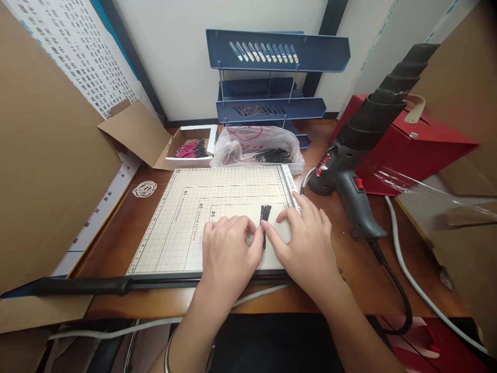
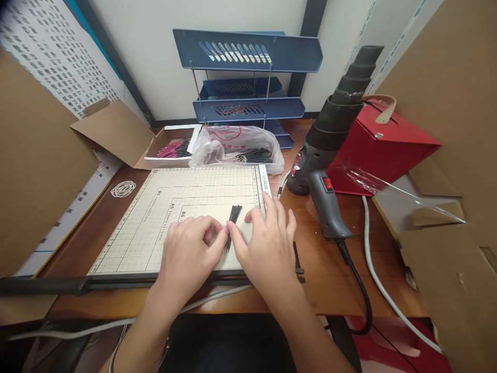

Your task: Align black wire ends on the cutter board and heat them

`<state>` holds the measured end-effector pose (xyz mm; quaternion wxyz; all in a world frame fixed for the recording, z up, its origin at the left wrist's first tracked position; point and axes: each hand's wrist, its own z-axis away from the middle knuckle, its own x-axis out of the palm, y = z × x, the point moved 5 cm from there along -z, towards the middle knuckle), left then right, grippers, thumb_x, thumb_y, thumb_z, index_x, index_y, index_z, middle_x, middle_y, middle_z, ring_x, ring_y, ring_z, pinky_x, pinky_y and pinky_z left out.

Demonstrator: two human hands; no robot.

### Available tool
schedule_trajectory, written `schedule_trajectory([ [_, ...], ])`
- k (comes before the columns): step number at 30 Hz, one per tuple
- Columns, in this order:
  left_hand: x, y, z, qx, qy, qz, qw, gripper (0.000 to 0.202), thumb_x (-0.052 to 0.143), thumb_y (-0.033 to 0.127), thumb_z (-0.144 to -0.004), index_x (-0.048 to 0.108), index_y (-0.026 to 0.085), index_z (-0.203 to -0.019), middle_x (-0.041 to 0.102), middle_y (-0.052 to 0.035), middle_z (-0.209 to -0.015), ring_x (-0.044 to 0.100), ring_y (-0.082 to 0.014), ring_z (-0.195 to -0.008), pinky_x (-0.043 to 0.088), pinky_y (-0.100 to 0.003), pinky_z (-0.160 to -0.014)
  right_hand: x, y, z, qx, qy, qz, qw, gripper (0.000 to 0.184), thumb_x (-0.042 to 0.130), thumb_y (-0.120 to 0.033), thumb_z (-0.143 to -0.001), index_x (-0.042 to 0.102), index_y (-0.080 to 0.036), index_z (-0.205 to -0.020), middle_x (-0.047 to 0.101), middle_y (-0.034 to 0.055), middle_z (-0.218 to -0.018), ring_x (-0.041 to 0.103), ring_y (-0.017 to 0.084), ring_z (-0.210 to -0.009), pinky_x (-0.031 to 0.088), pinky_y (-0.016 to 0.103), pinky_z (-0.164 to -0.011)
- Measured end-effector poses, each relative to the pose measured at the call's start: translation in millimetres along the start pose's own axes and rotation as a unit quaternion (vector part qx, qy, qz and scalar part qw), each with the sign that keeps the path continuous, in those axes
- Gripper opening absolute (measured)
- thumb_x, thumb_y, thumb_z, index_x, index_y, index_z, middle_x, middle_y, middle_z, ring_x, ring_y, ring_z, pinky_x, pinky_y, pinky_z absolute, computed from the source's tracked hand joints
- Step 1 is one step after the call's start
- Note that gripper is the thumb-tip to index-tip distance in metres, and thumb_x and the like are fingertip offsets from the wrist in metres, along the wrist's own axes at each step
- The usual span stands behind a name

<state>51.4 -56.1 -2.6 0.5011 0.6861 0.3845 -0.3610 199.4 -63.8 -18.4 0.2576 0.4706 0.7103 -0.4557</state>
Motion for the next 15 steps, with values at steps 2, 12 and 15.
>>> schedule_trajectory([
  [2,1.0,0.0,0.7,0.002,0.004,0.003,1.0,0.027,0.058,0.031,-0.096,0.061,0.02,-0.071,0.064,0.0009,-0.066,0.057,-0.0194,-0.068,0.03,-0.037,-0.071,0.1,-0.7,-0.4,-0.008,-0.003,0.0,1.0,0.027,0.063,-0.047,-0.092,0.057,-0.021,-0.089,0.057,0.0165,-0.143,0.049,0.035,-0.139,0.036,0.066,-0.111],
  [12,1.7,-1.0,4.7,0.014,0.032,0.011,0.999,0.021,0.059,0.03,-0.095,0.06,0.021,-0.075,0.063,0.0008,-0.07,0.054,-0.0203,-0.07,0.029,-0.038,-0.072,-1.3,1.2,0.4,0.0,-0.013,-0.03,0.999,0.023,0.059,-0.043,-0.093,0.06,-0.021,-0.086,0.057,0.0152,-0.146,0.05,0.037,-0.139,0.041,0.063,-0.108],
  [15,2.1,-0.6,4.7,0.021,0.028,0.013,0.999,0.018,0.061,0.032,-0.094,0.061,0.021,-0.079,0.063,0.0004,-0.072,0.055,-0.0212,-0.073,0.029,-0.038,-0.073,-1.2,1.5,0.7,-0.005,-0.015,-0.037,0.999,0.023,0.06,-0.044,-0.093,0.062,-0.022,-0.088,0.057,0.0143,-0.146,0.05,0.037,-0.138,0.042,0.063,-0.108],
])
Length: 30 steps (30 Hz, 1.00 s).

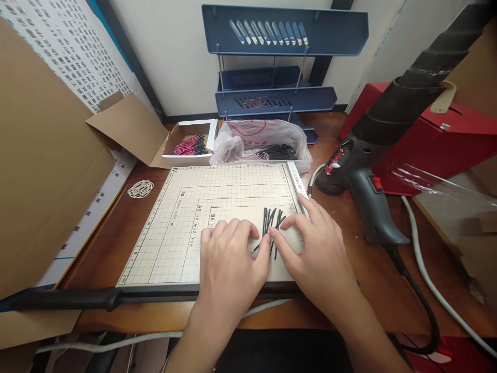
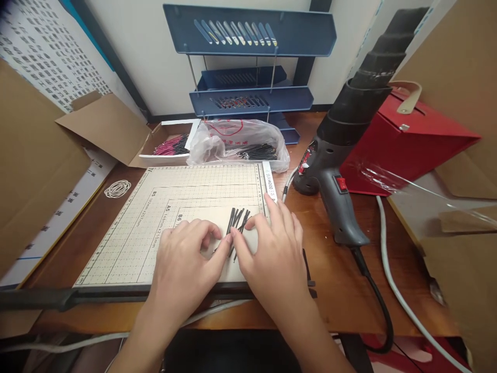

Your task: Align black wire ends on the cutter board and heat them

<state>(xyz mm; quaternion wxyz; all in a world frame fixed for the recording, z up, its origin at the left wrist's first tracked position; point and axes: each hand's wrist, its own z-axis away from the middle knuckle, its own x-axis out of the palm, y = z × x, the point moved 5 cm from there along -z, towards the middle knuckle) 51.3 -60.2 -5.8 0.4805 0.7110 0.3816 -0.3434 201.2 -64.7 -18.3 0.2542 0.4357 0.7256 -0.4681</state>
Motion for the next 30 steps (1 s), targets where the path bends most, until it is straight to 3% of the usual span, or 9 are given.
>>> schedule_trajectory([
  [8,-1.3,-2.4,0.3,-0.026,-0.026,0.016,0.999,0.024,0.054,0.028,-0.096,0.06,0.022,-0.073,0.062,0.0012,-0.068,0.053,-0.0201,-0.07,0.028,-0.038,-0.072,-0.6,4.2,0.2,-0.008,-0.007,-0.02,1.0,0.018,0.058,-0.034,-0.092,0.07,-0.023,-0.101,0.055,0.0139,-0.148,0.049,0.035,-0.14,0.042,0.06,-0.109],
  [15,-4.1,-2.4,0.8,-0.038,0.007,0.001,0.999,0.022,0.055,0.029,-0.096,0.062,0.022,-0.076,0.063,0.0012,-0.067,0.055,-0.0196,-0.069,0.03,-0.039,-0.074,-3.2,4.3,3.3,0.004,-0.01,-0.038,0.999,0.021,0.061,-0.043,-0.092,0.063,-0.022,-0.09,0.058,0.0127,-0.146,0.046,0.036,-0.143,0.04,0.06,-0.111],
  [30,-1.2,-0.2,-0.9,-0.037,-0.037,0.0,0.999,0.021,0.056,0.039,-0.097,0.062,0.023,-0.084,0.067,-0.0013,-0.076,0.058,-0.0226,-0.078,0.031,-0.04,-0.076,-1.3,3.6,1.4,0.013,-0.022,-0.028,0.999,0.015,0.061,-0.036,-0.091,0.068,-0.024,-0.098,0.063,0.0088,-0.14,0.046,0.037,-0.141,0.044,0.062,-0.107],
])
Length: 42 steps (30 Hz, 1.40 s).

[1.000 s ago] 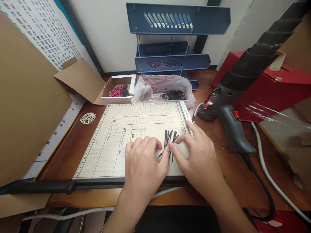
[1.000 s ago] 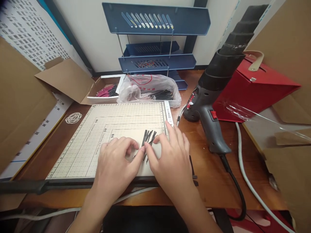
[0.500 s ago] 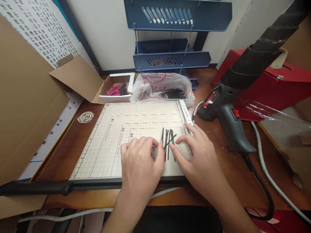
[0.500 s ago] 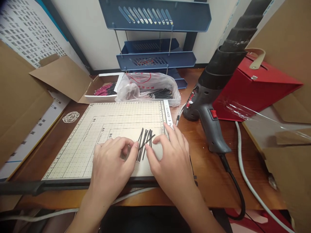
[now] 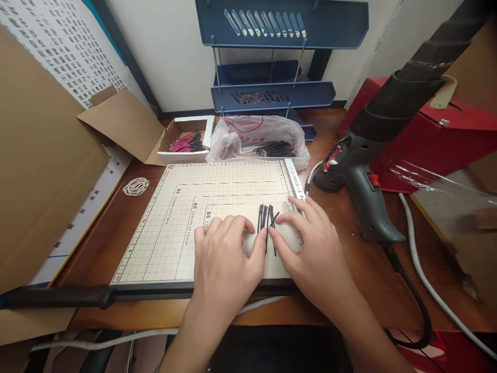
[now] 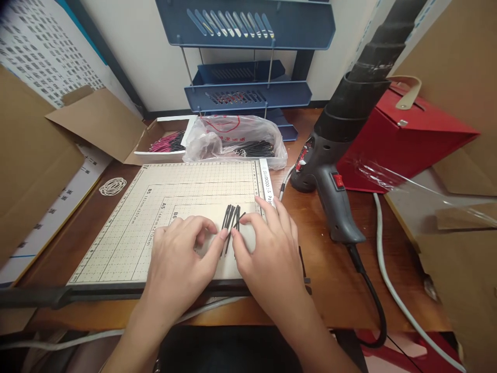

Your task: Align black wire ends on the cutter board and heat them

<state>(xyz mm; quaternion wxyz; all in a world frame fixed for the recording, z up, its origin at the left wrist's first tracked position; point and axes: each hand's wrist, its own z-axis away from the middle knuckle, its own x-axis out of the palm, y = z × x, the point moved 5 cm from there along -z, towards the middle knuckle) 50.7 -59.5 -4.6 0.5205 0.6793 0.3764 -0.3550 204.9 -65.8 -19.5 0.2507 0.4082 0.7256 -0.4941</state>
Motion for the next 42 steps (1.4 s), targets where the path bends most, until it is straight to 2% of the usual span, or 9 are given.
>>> schedule_trajectory([
  [9,1.5,3.6,-2.4,-0.01,-0.02,-0.028,0.999,0.021,0.062,0.042,-0.094,0.062,0.023,-0.086,0.068,-0.0025,-0.079,0.059,-0.0253,-0.084,0.033,-0.041,-0.078,-2.0,0.9,-0.1,-0.012,0.027,-0.029,0.999,0.021,0.057,-0.031,-0.091,0.073,-0.021,-0.101,0.065,0.0102,-0.137,0.049,0.037,-0.138,0.044,0.062,-0.11],
  [13,1.0,8.1,-5.0,-0.008,-0.038,-0.04,0.998,0.025,0.062,0.046,-0.094,0.062,0.022,-0.087,0.069,-0.0033,-0.085,0.06,-0.0272,-0.088,0.035,-0.043,-0.081,-3.2,-0.4,1.8,-0.011,0.036,-0.015,0.999,0.018,0.054,-0.028,-0.091,0.069,-0.018,-0.088,0.063,0.0132,-0.138,0.049,0.039,-0.14,0.041,0.065,-0.112],
  [18,-2.9,12.2,-6.0,0.007,-0.054,-0.071,0.996,0.023,0.063,0.043,-0.092,0.064,0.02,-0.095,0.07,-0.0059,-0.096,0.062,-0.0298,-0.095,0.041,-0.044,-0.083,-3.3,-5.1,3.0,-0.041,-0.052,-0.048,0.997,0.025,0.05,-0.026,-0.093,0.074,-0.025,-0.098,0.053,0.0046,-0.154,0.04,0.035,-0.149,0.029,0.068,-0.12],
  [20,-6.0,11.0,-9.6,0.024,-0.058,-0.096,0.993,0.021,0.062,0.041,-0.093,0.064,0.02,-0.094,0.07,-0.0066,-0.096,0.063,-0.0294,-0.095,0.043,-0.042,-0.08,-5.9,-5.0,2.3,-0.038,-0.057,-0.084,0.994,0.027,0.05,-0.027,-0.093,0.075,-0.026,-0.101,0.052,0.0039,-0.154,0.041,0.033,-0.148,0.03,0.066,-0.121],
  [24,-17.1,4.3,-28.8,0.066,-0.073,-0.163,0.982,0.014,0.058,0.029,-0.094,0.067,0.019,-0.094,0.072,-0.0079,-0.097,0.065,-0.0287,-0.097,0.045,-0.037,-0.075,-12.3,-0.7,-0.6,0.002,0.008,-0.156,0.988,0.022,0.053,-0.028,-0.089,0.074,-0.024,-0.093,0.063,0.0068,-0.143,0.051,0.033,-0.139,0.037,0.064,-0.118],
  [28,-22.9,6.1,-51.4,0.123,-0.164,-0.201,0.958,0.013,0.061,0.021,-0.089,0.072,0.017,-0.095,0.074,-0.0083,-0.096,0.068,-0.0269,-0.091,0.046,-0.034,-0.071,-12.0,2.7,-2.0,0.033,0.024,-0.188,0.981,0.021,0.055,-0.031,-0.089,0.074,-0.024,-0.09,0.067,0.0058,-0.137,0.056,0.032,-0.134,0.041,0.06,-0.115],
  [32,-19.7,24.0,-61.9,0.221,-0.229,-0.251,0.914,0.02,0.056,0.003,-0.083,0.071,0.016,-0.079,0.071,-0.0085,-0.081,0.068,-0.0239,-0.076,0.045,-0.032,-0.067,-12.7,4.9,-2.5,0.046,0.03,-0.201,0.978,0.02,0.057,-0.033,-0.088,0.075,-0.025,-0.09,0.069,0.0042,-0.134,0.059,0.031,-0.132,0.045,0.058,-0.112],
  [38,-18.5,36.2,-65.3,0.266,-0.232,-0.244,0.903,0.028,0.055,-0.005,-0.077,0.066,0.018,-0.067,0.065,-0.0053,-0.063,0.064,-0.0203,-0.064,0.047,-0.031,-0.069,-13.6,6.0,-2.2,0.037,0.042,-0.216,0.975,0.022,0.056,-0.035,-0.091,0.075,-0.026,-0.086,0.071,0.0043,-0.13,0.061,0.03,-0.128,0.043,0.059,-0.113],
  [42,-24.3,14.8,-68.9,0.252,-0.231,-0.276,0.898,0.023,0.056,0.001,-0.076,0.069,0.018,-0.068,0.069,-0.0089,-0.068,0.065,-0.0234,-0.064,0.041,-0.032,-0.06,-13.9,8.6,-1.3,0.05,0.035,-0.242,0.968,0.024,0.056,-0.037,-0.092,0.076,-0.027,-0.084,0.072,0.0038,-0.129,0.062,0.029,-0.127,0.044,0.058,-0.112],
])
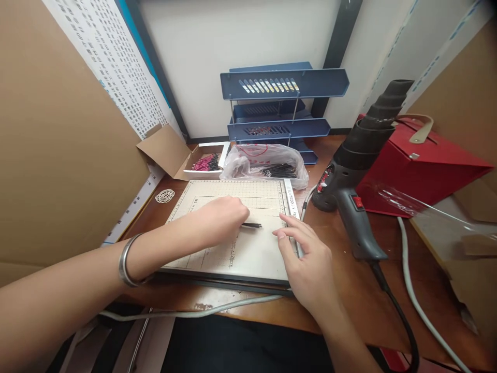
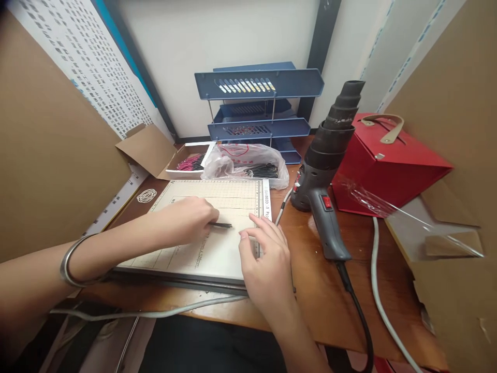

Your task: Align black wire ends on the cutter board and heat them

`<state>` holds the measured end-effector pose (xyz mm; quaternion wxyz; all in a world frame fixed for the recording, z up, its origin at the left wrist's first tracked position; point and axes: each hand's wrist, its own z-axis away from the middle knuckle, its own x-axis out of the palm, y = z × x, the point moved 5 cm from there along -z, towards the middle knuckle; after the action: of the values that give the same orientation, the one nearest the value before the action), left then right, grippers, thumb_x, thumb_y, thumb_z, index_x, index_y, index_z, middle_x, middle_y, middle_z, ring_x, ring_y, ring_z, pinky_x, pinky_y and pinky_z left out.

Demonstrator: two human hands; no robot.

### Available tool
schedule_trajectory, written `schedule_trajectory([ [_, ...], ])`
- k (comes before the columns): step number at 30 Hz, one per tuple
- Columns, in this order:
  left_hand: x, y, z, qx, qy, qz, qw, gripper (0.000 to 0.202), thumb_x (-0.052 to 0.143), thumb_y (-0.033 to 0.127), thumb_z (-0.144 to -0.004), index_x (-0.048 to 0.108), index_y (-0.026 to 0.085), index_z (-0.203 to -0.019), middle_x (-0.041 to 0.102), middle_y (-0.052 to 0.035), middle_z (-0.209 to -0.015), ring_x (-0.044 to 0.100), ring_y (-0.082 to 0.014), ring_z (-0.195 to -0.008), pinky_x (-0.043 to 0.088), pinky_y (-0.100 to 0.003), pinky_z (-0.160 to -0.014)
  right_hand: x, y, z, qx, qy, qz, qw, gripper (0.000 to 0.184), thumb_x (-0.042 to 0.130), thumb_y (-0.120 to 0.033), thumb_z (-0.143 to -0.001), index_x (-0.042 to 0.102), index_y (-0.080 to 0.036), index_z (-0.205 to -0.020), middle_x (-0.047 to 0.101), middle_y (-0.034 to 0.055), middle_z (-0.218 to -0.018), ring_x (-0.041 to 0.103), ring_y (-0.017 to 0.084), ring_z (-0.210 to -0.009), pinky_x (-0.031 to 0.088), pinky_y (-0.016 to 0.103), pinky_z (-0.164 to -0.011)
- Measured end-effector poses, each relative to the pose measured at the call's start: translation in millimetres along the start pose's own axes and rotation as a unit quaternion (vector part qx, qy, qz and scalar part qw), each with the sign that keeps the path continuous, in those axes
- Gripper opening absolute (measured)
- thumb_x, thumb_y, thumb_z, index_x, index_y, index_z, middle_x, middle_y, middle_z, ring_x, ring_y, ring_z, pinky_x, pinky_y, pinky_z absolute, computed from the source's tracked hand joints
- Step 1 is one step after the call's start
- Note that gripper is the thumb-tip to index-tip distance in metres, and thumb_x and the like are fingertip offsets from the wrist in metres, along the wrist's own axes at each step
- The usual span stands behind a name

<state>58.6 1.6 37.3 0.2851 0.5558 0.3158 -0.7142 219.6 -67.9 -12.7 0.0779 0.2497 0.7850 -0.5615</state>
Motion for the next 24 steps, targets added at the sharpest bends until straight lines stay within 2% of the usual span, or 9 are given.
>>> schedule_trajectory([
  [3,0.9,-42.8,3.9,-0.079,0.022,-0.017,0.997,0.023,0.054,0.007,-0.078,0.073,0.019,-0.075,0.072,-0.0102,-0.075,0.067,-0.0248,-0.072,0.042,-0.033,-0.063,-0.4,0.3,-0.7,0.011,0.0,-0.015,1.0,0.023,0.058,-0.039,-0.091,0.076,-0.027,-0.083,0.072,0.0036,-0.127,0.062,0.029,-0.126,0.045,0.057,-0.11],
  [6,-7.1,-106.3,-1.2,-0.189,0.041,-0.037,0.98,0.024,0.054,0.013,-0.079,0.077,0.02,-0.082,0.073,-0.0085,-0.077,0.066,-0.024,-0.073,0.045,-0.033,-0.068,1.2,0.5,-2.0,0.023,-0.008,-0.024,0.999,0.022,0.059,-0.039,-0.091,0.077,-0.028,-0.083,0.073,0.003,-0.126,0.063,0.029,-0.126,0.045,0.056,-0.111],
  [9,-16.7,-167.2,-21.3,-0.245,0.051,-0.047,0.967,0.028,0.056,0.022,-0.08,0.078,0.017,-0.096,0.075,-0.0114,-0.087,0.068,-0.0285,-0.082,0.048,-0.036,-0.075,2.4,1.9,-2.5,0.039,-0.018,-0.023,0.999,0.024,0.059,-0.041,-0.092,0.077,-0.029,-0.084,0.073,0.0032,-0.127,0.063,0.029,-0.127,0.045,0.055,-0.112],
  [12,-14.7,-213.6,-47.7,-0.291,0.053,-0.051,0.954,0.033,0.06,0.032,-0.081,0.078,0.016,-0.103,0.075,-0.0142,-0.094,0.069,-0.031,-0.09,0.05,-0.036,-0.08,1.9,2.8,-1.3,0.042,-0.023,-0.004,0.999,0.024,0.06,-0.044,-0.092,0.077,-0.029,-0.085,0.072,0.0036,-0.129,0.062,0.03,-0.127,0.046,0.055,-0.111],
  [15,2.9,-241.2,-69.0,-0.314,0.033,-0.052,0.947,0.036,0.065,0.039,-0.079,0.078,0.015,-0.102,0.075,-0.0162,-0.097,0.069,-0.0317,-0.093,0.05,-0.034,-0.079,0.2,2.3,0.3,0.034,-0.013,0.014,0.999,0.024,0.059,-0.044,-0.092,0.076,-0.03,-0.084,0.072,0.0024,-0.128,0.063,0.03,-0.126,0.048,0.057,-0.108],
  [18,22.4,-257.4,-79.3,-0.319,0.016,-0.047,0.946,0.035,0.065,0.042,-0.078,0.078,0.017,-0.098,0.076,-0.0163,-0.098,0.069,-0.0314,-0.094,0.05,-0.031,-0.076,0.1,0.5,0.8,0.016,-0.005,0.019,1.0,0.021,0.059,-0.041,-0.093,0.075,-0.03,-0.083,0.073,0.0008,-0.126,0.064,0.029,-0.123,0.05,0.056,-0.106],
  [21,32.4,-266.7,-82.4,-0.322,0.019,-0.04,0.946,0.034,0.065,0.041,-0.077,0.078,0.016,-0.097,0.076,-0.0174,-0.102,0.069,-0.0323,-0.095,0.05,-0.031,-0.076,0.7,-0.5,0.6,0.003,-0.004,0.026,1.0,0.019,0.06,-0.039,-0.093,0.074,-0.03,-0.085,0.073,0.0008,-0.125,0.065,0.027,-0.122,0.051,0.052,-0.105],
  [24,32.9,-268.7,-85.1,-0.317,0.033,-0.027,0.947,0.031,0.067,0.038,-0.076,0.079,0.017,-0.095,0.076,-0.0167,-0.102,0.07,-0.0332,-0.096,0.05,-0.033,-0.079,0.9,-1.2,0.0,-0.007,-0.003,0.032,0.999,0.019,0.06,-0.037,-0.094,0.074,-0.03,-0.085,0.073,0.0011,-0.125,0.066,0.026,-0.121,0.052,0.05,-0.105],
])
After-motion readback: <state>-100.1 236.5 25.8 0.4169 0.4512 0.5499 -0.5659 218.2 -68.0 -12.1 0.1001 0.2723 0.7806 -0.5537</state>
